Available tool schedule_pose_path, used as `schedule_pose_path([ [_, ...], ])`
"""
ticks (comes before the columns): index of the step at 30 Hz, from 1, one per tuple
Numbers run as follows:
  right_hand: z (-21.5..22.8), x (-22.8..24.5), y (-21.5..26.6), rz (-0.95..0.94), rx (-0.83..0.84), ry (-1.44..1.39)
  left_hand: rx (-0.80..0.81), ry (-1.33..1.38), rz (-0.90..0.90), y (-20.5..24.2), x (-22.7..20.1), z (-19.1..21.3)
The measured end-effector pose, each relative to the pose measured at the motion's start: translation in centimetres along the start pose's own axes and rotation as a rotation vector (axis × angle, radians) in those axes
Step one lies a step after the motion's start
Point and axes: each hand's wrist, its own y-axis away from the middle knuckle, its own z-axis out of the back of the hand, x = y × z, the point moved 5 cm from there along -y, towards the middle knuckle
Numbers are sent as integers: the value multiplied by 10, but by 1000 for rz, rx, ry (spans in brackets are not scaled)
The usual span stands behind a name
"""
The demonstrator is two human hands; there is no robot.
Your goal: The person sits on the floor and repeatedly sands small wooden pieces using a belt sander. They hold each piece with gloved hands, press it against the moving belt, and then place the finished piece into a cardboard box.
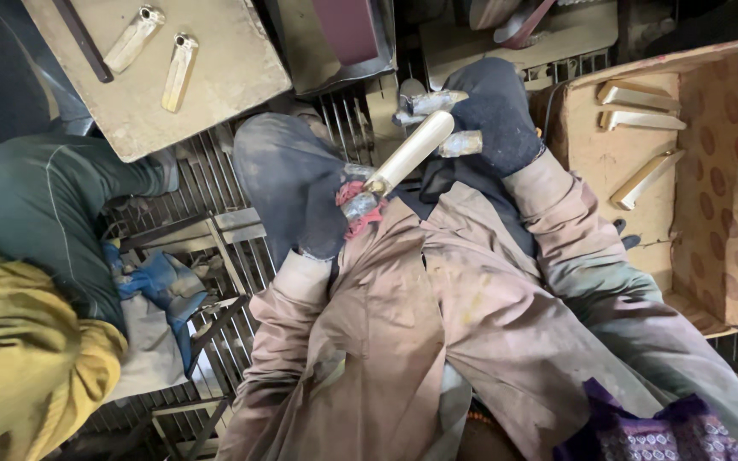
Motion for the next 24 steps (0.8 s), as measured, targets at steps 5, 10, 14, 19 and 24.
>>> schedule_pose_path([
  [5,-8,12,3,150,11,300,-81,-99,-15,-11,41,51],
  [10,-20,5,3,55,17,-126,-48,-758,-412,-25,65,89],
  [14,-26,6,4,11,64,-139,-45,-672,-360,-25,82,112],
  [19,-26,2,0,7,64,160,-155,-1260,-707,-30,84,127],
  [24,-22,-22,-14,31,35,435,-208,-1029,-660,-53,85,170],
])
